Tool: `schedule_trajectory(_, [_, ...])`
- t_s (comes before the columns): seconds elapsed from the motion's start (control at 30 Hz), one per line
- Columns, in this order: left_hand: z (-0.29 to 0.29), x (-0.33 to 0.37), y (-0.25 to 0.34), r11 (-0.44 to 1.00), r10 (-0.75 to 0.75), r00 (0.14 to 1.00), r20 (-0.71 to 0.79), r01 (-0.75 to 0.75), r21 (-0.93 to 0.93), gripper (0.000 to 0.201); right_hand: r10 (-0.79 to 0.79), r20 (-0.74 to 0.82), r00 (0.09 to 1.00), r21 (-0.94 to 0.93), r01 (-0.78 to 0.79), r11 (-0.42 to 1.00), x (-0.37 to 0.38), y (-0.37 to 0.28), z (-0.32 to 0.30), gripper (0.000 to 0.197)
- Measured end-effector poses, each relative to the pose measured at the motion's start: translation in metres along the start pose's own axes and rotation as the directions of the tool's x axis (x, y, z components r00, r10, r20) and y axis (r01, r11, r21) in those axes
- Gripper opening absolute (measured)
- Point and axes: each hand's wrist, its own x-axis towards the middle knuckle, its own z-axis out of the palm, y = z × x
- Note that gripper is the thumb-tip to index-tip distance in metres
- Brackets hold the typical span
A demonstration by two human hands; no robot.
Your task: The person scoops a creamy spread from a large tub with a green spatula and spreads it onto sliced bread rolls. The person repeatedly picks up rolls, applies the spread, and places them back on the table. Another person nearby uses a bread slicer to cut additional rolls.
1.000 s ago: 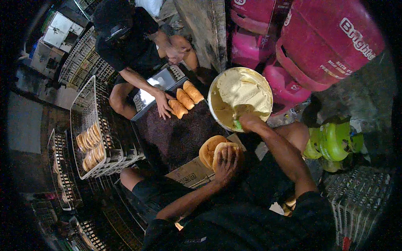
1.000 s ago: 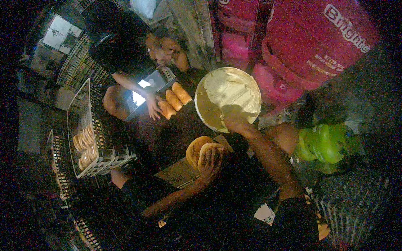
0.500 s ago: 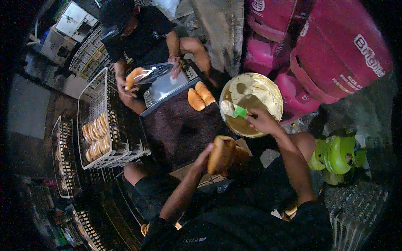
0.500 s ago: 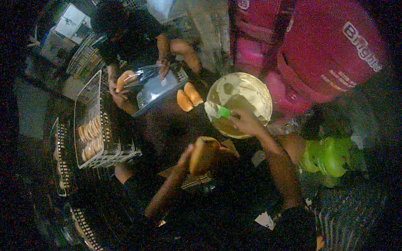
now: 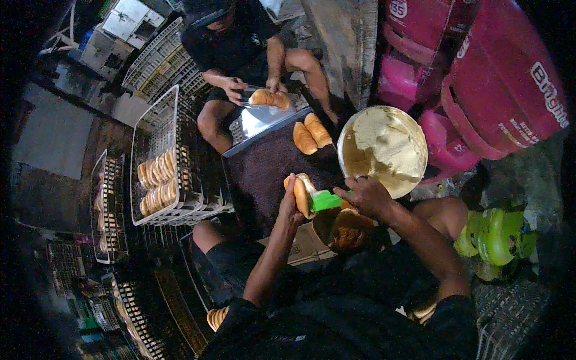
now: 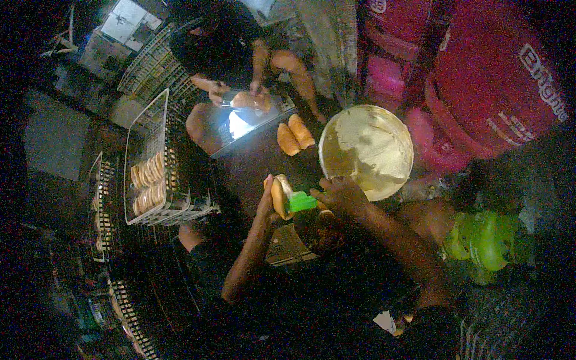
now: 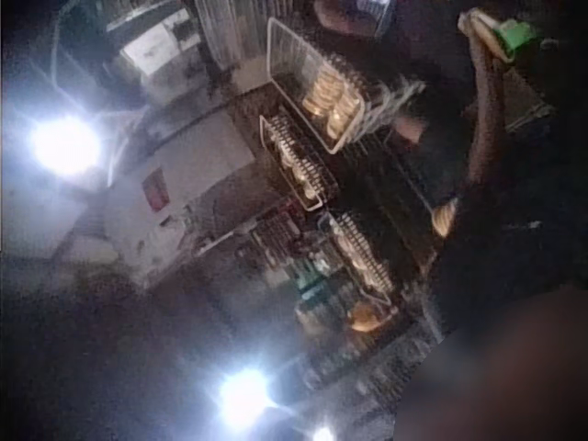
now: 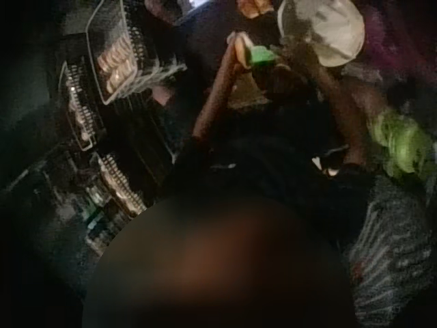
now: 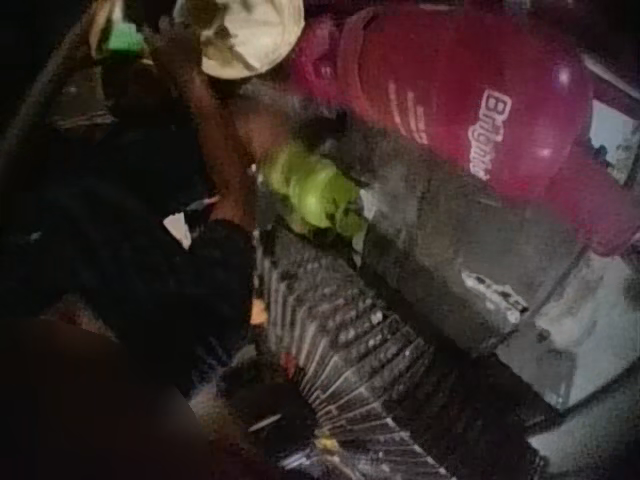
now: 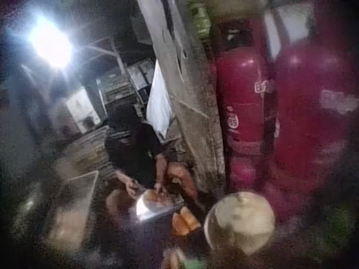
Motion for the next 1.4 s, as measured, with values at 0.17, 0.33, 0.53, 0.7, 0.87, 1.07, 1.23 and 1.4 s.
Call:
schedule_trajectory(0.17, [-0.055, 0.037, 0.018, 0.989, 0.035, 0.963, 0.267, 0.005, -0.148, 0.044, 0.091, 0.045, 0.995, -0.049, -0.089, 0.995, -0.008, 0.018, 0.006, 0.035])
schedule_trajectory(0.33, [-0.069, 0.046, 0.027, 0.915, 0.314, 0.925, 0.213, -0.355, 0.193, 0.05, 0.326, -0.061, 0.943, 0.138, -0.316, 0.939, -0.022, 0.054, -0.018, 0.035])
schedule_trajectory(0.53, [-0.064, 0.07, -0.011, -0.609, 0.417, 0.842, 0.342, -0.021, 0.793, 0.054, 0.405, -0.073, 0.911, 0.113, -0.396, 0.911, -0.028, 0.059, -0.012, 0.033])
schedule_trajectory(0.7, [-0.023, 0.091, 0.015, -0.78, -0.075, 0.96, 0.271, -0.226, 0.584, 0.037, 0.447, 0.144, 0.883, 0.189, -0.468, 0.864, -0.03, 0.06, -0.032, 0.032])
schedule_trajectory(0.87, [-0.073, 0.162, 0.099, -0.485, 0.104, 0.977, 0.186, -0.114, 0.867, 0.054, 0.534, 0.37, 0.76, 0.066, -0.595, 0.801, -0.03, 0.074, -0.033, 0.031])
schedule_trajectory(1.07, [-0.041, 0.123, 0.023, -0.563, 0.349, 0.83, 0.434, -0.185, 0.806, 0.067, 0.667, 0.523, 0.531, -0.155, -0.71, 0.687, -0.068, 0.091, -0.047, 0.023])
schedule_trajectory(1.23, [-0.018, 0.022, -0.082, -0.329, 0.108, 0.671, 0.734, -0.672, 0.663, 0.054, 0.641, 0.44, 0.629, -0.254, -0.598, 0.76, -0.068, 0.08, -0.017, 0.018])
schedule_trajectory(1.4, [-0.005, -0.03, -0.138, -0.9, -0.165, 0.33, 0.929, -0.435, -0.005, 0.051, -0.484, 0.664, 0.57, 0.646, -0.112, 0.755, -0.064, 0.097, 0.061, 0.024])
